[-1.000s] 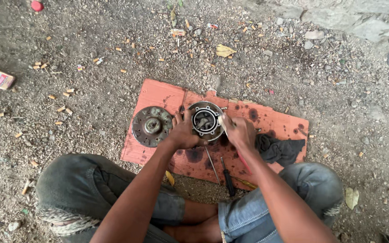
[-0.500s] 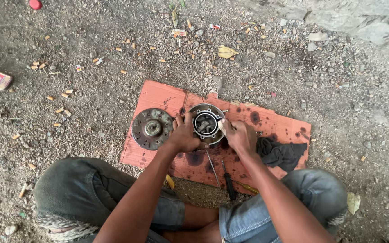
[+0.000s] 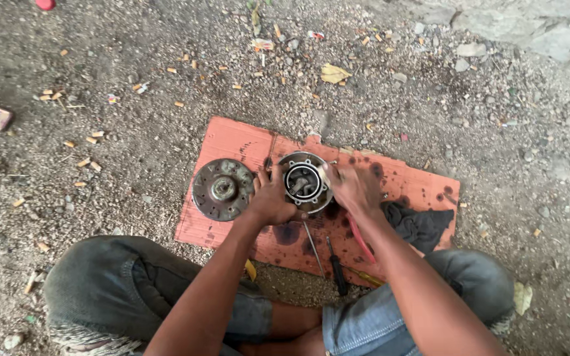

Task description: The person cleans a brake component with a cloth and wipes the internal parts by hand, then uses pliers and a screwdriver to adjust metal clips and fasteners on the assembly.

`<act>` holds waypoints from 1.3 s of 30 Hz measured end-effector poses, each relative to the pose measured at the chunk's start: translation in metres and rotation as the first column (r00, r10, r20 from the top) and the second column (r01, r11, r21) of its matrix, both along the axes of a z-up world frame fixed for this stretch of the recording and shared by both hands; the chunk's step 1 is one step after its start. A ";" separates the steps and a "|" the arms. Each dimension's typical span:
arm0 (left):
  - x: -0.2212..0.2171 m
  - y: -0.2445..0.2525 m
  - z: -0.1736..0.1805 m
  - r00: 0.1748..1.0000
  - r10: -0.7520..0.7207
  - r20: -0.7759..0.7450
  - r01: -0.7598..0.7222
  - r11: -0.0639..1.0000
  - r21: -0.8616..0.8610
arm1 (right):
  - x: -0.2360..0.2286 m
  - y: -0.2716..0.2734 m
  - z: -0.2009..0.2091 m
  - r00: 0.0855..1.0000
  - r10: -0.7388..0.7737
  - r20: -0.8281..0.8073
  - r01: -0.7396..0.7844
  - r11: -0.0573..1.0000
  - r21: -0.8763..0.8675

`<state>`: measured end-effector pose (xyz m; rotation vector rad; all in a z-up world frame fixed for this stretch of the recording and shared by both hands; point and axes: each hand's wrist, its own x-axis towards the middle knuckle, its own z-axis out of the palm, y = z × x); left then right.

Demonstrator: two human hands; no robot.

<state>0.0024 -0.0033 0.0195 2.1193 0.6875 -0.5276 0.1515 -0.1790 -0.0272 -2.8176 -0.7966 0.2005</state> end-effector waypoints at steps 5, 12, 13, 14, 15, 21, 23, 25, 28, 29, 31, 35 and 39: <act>-0.003 0.003 0.000 0.999 -0.038 -0.007 0.038 0.999 -0.003 | 0.001 0.001 -0.012 0.997 0.041 0.071 -0.060 0.957 0.285; 0.001 0.003 0.007 0.999 -0.019 -0.046 0.017 0.999 -0.040 | -0.009 -0.007 -0.027 0.996 -0.069 0.061 0.065 0.996 0.055; -0.001 0.004 0.008 0.999 -0.017 -0.037 0.016 0.999 -0.045 | -0.010 -0.006 -0.027 0.992 -0.041 0.117 0.024 0.990 0.140; 0.000 0.004 0.009 1.000 -0.013 -0.021 0.012 0.998 -0.054 | -0.009 -0.008 -0.024 0.983 -0.016 0.182 -0.025 0.976 0.217; -0.001 0.001 0.010 1.000 -0.009 -0.005 0.009 0.998 -0.062 | -0.007 -0.008 -0.021 0.969 0.005 0.248 -0.079 0.954 0.290; 0.000 -0.001 0.010 0.999 0.018 -0.051 -0.020 0.999 -0.038 | -0.012 -0.007 -0.012 0.988 -0.132 -0.081 0.138 0.987 0.077; 0.003 0.000 0.008 0.999 0.016 -0.045 -0.018 0.999 -0.037 | -0.010 -0.006 -0.012 0.997 -0.058 0.045 0.056 0.997 0.045; 0.000 0.002 0.007 1.000 0.010 -0.029 -0.011 0.999 -0.037 | -0.014 -0.003 -0.014 0.986 -0.023 0.163 0.005 0.994 0.108; 0.000 0.001 0.008 1.000 0.004 0.013 -0.003 0.999 -0.047 | -0.014 -0.004 -0.008 0.978 -0.044 0.203 -0.011 0.965 0.263; 0.000 0.001 0.008 1.000 -0.004 0.013 0.005 0.999 -0.045 | -0.015 -0.005 -0.005 0.992 -0.054 0.112 0.022 0.963 0.270; -0.001 0.003 0.008 1.000 -0.006 -0.011 0.005 0.999 -0.035 | -0.018 -0.003 -0.003 0.996 -0.086 -0.017 0.087 0.975 0.202; 0.002 -0.001 0.007 0.999 0.005 -0.053 -0.007 0.999 -0.032 | -0.014 -0.002 -0.003 0.985 -0.168 -0.042 0.172 0.980 0.104; 0.002 0.001 0.011 0.998 -0.006 -0.069 0.003 0.999 -0.047 | -0.011 0.006 -0.007 0.982 -0.183 -0.039 0.187 0.965 0.184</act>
